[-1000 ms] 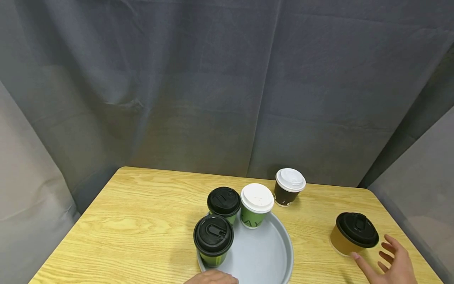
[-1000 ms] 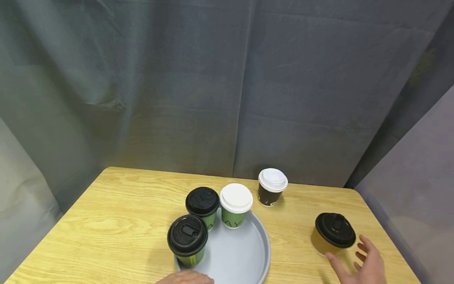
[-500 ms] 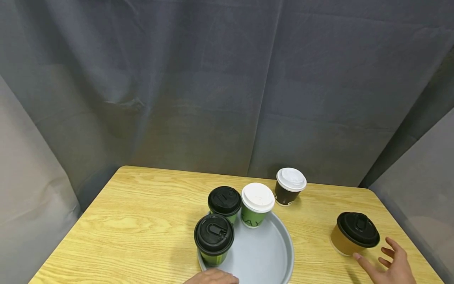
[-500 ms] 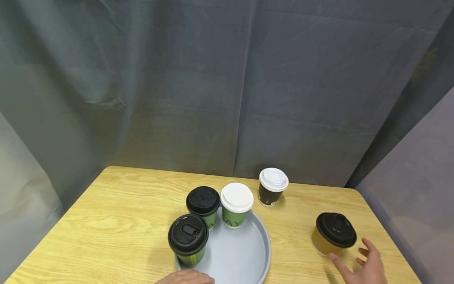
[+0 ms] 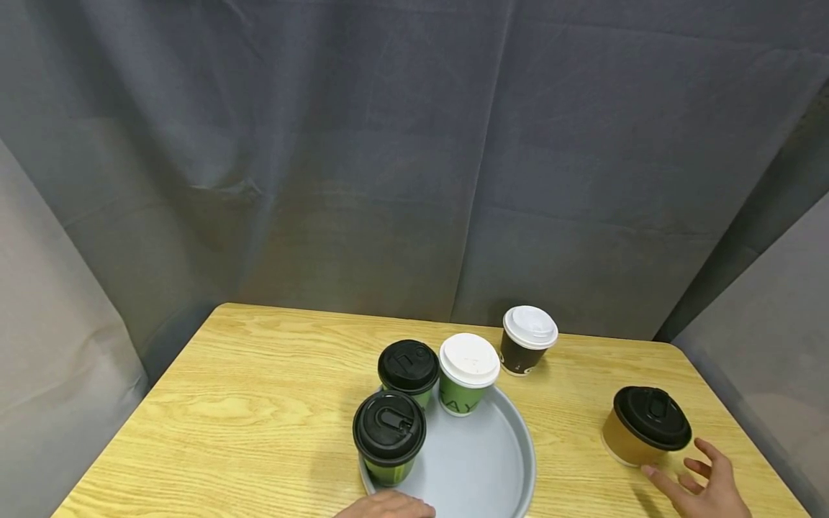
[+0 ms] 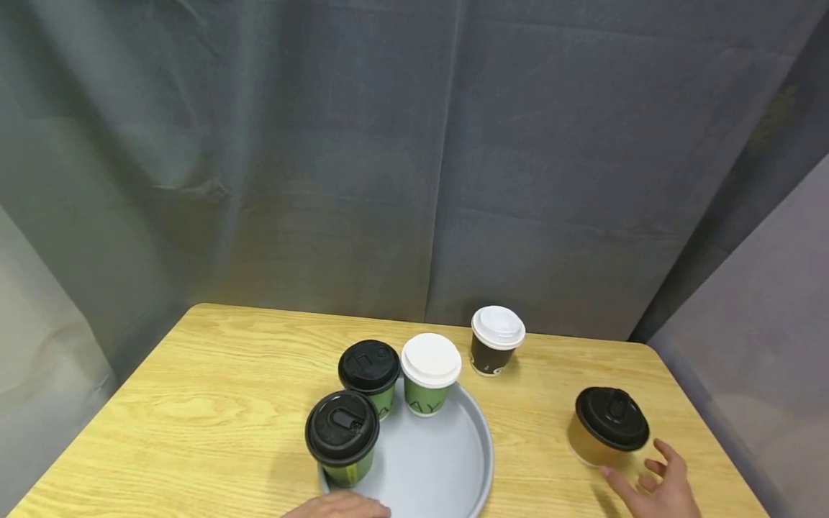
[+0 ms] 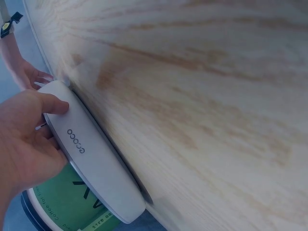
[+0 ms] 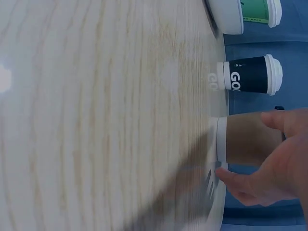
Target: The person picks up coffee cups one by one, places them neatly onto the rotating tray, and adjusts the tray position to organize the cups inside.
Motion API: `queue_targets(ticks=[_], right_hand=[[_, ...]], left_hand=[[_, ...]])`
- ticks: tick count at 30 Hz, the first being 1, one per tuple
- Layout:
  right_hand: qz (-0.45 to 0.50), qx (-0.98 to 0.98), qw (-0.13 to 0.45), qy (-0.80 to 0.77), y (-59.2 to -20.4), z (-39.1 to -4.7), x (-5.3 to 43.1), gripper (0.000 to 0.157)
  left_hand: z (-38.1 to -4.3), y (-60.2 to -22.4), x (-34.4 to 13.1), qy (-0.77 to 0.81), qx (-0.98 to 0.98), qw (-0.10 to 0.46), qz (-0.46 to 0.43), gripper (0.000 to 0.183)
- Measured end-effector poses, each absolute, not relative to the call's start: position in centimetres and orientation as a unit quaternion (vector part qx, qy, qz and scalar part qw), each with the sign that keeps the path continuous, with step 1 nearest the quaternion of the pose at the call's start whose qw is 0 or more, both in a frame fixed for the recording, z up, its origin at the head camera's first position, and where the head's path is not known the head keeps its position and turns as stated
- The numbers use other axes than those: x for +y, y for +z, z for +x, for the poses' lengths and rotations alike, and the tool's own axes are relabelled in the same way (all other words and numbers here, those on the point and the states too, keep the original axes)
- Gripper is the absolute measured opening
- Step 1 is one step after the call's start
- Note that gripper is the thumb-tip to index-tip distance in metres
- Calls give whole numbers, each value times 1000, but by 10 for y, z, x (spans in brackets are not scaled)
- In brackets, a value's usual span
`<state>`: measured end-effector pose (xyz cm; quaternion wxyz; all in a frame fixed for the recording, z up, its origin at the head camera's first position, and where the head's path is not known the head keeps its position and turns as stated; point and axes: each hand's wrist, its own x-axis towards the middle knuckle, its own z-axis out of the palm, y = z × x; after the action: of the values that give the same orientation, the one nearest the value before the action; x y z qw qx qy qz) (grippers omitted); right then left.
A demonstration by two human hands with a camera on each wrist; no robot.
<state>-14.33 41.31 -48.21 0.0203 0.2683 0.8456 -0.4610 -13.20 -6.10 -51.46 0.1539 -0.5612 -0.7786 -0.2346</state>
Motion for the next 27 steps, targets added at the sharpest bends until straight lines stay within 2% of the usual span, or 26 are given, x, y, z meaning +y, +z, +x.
queue_targets(ticks=[7, 16, 19, 27], right_hand=[[244, 838, 49, -486, -492, -148, 427, 120], [270, 851, 14, -450, -523, -162, 447, 127], [265, 852, 13, -452, -518, -158, 441, 128], [273, 847, 12, -456, -492, -150, 415, 119]], left_hand=[[-131, -517, -60, -241, -781, 160, -553, 22], [-131, -519, -60, -238, -779, 175, -553, 21], [-131, -519, -60, -239, -779, 173, -554, 21], [-131, -518, -60, -244, -777, 164, -556, 21]])
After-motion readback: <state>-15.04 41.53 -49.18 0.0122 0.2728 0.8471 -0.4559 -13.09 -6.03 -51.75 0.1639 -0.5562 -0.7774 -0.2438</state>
